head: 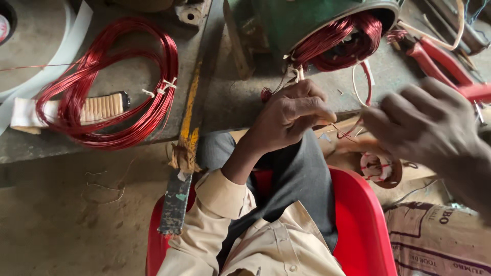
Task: The person strips the insulation from the ends of red copper wires using a knife and pliers. They then twist the exposed wire ends together to prepare them for connection.
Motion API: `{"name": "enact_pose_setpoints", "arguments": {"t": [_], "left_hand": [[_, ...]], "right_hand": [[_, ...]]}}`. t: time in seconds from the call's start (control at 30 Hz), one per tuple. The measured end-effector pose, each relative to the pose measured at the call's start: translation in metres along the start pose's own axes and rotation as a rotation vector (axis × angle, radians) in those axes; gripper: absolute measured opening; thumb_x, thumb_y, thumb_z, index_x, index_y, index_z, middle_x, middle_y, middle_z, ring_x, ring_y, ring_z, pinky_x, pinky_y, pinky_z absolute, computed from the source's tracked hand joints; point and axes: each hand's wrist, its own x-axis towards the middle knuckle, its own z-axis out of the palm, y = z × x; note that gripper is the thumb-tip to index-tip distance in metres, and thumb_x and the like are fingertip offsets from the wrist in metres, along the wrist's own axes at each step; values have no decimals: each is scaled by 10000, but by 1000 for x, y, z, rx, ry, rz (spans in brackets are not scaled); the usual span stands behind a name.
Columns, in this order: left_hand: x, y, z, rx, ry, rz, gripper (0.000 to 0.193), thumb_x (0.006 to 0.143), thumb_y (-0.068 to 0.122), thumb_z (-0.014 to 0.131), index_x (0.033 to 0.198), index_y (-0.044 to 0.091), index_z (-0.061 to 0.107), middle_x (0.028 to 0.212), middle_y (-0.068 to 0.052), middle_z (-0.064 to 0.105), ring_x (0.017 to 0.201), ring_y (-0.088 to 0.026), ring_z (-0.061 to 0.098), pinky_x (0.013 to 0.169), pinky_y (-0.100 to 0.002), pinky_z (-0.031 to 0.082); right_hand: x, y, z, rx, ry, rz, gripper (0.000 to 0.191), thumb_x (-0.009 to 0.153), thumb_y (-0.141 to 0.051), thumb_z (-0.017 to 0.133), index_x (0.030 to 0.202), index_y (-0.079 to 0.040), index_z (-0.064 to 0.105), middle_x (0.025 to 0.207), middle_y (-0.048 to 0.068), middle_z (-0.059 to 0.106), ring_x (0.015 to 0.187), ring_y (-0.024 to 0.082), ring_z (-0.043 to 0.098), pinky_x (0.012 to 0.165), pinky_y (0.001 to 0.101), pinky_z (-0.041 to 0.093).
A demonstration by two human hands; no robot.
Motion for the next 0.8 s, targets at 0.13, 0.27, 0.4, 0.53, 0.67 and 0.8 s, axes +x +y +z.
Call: {"name": "enact_pose_setpoints", "arguments": {"t": [0.13, 0.27, 0.4, 0.53, 0.67, 0.8], "left_hand": [[3, 2, -3, -9, -22, -20, 177, 920, -26, 722, 1050, 94, 708, 1016, -30, 620, 975, -177, 652, 846, -316, 537], [2, -1, -1, -87, -35, -57, 135, 924, 24, 772, 1020, 103, 721, 989, -11, 635, 945, -162, 660, 819, -309, 544], [-1, -5, 2, -81, 17, -44, 139, 938, 40, 777, 1034, 108, 703, 1012, 4, 633, 925, -130, 679, 817, -277, 571], [0, -1, 1, -19, 30, -3, 155, 913, 21, 790, 1020, 106, 717, 992, -2, 635, 949, -156, 667, 840, -303, 552], [3, 2, -3, 92, 3, 48, 264, 788, -83, 723, 1011, 58, 713, 981, -57, 614, 973, -238, 632, 888, -365, 514], [2, -1, -2, -89, 20, -47, 151, 919, 16, 784, 1023, 76, 692, 981, -17, 622, 908, -165, 675, 828, -292, 558]], "right_hand": [[25, 13, 17, -171, -10, -235, 177, 861, -335, 777, 1016, -281, 710, 706, -74, 597, 654, 86, 582, 595, 250, 454], [2, 22, 30, -217, -193, -503, 158, 827, -240, 751, 872, -199, 606, 620, -57, 505, 589, 107, 537, 576, 280, 398], [-12, 25, 22, -26, 69, -635, 390, 944, -208, 749, 661, -166, 484, 510, -35, 387, 464, 120, 419, 485, 328, 308], [16, 28, 0, -317, -77, -489, 344, 873, -272, 721, 610, -179, 520, 473, -70, 394, 457, 85, 480, 491, 280, 364], [54, 11, -17, -423, -165, -452, 265, 876, -286, 706, 701, -172, 544, 504, -65, 396, 506, 89, 477, 530, 270, 333], [46, -16, -45, 31, -14, -525, 464, 882, -469, 685, 582, -156, 519, 497, -18, 463, 428, 102, 447, 426, 303, 320]]}}
